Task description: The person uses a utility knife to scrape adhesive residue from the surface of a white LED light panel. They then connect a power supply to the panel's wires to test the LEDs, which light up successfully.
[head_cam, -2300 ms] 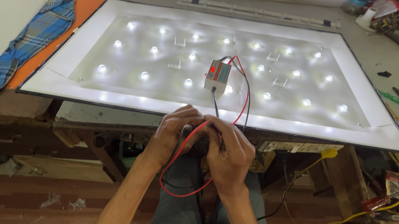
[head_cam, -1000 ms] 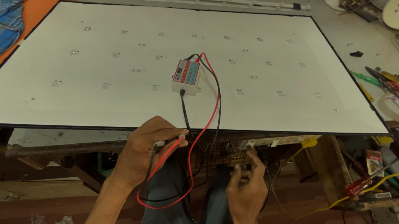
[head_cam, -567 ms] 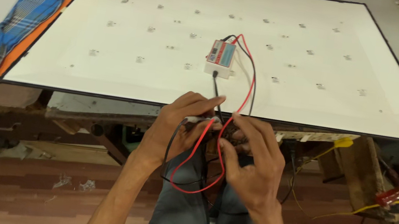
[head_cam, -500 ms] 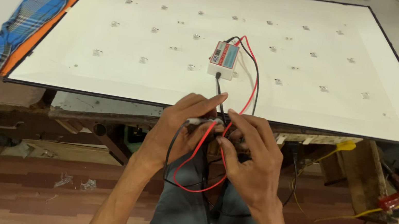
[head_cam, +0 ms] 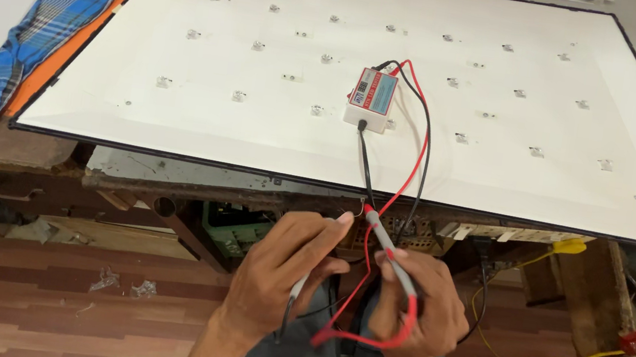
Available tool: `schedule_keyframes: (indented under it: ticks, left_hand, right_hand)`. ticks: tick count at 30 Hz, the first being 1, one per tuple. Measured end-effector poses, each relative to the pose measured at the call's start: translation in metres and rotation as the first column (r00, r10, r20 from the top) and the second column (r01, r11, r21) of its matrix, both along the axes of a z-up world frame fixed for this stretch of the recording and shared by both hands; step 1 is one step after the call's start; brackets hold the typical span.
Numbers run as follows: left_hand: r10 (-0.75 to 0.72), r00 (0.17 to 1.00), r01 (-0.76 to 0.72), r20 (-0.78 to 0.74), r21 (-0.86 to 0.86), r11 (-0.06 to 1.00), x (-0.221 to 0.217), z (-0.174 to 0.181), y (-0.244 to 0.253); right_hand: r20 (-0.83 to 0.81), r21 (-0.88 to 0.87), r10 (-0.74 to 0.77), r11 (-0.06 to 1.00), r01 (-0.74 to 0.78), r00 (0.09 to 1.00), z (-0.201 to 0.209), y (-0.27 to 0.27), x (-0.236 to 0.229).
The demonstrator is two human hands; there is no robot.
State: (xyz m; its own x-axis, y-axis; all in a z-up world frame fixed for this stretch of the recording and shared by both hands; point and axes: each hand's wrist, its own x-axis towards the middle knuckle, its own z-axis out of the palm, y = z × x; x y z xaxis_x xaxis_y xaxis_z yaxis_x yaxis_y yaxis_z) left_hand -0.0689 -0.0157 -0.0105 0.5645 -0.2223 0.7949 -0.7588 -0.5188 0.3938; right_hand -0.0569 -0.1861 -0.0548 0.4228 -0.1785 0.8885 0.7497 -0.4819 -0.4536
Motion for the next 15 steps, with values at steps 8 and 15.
schedule_keyframes:
  ticks: [8, 15]
  left_hand:
    - [0.281, 0.959, -0.281, 0.031, -0.028, 0.959, 0.004, -0.022, -0.005]
    - [0.361, 0.933, -0.356, -0.007, -0.173, 0.918, 0.022, -0.029, -0.01]
  right_hand:
    - [-0.052, 0.252, 0.215, 0.948, -0.196, 0.975, -0.04, 0.001, -0.007]
    - [-0.051, 0.287, 0.228, 0.936, -0.204, 0.972, -0.039, 0.006, -0.008]
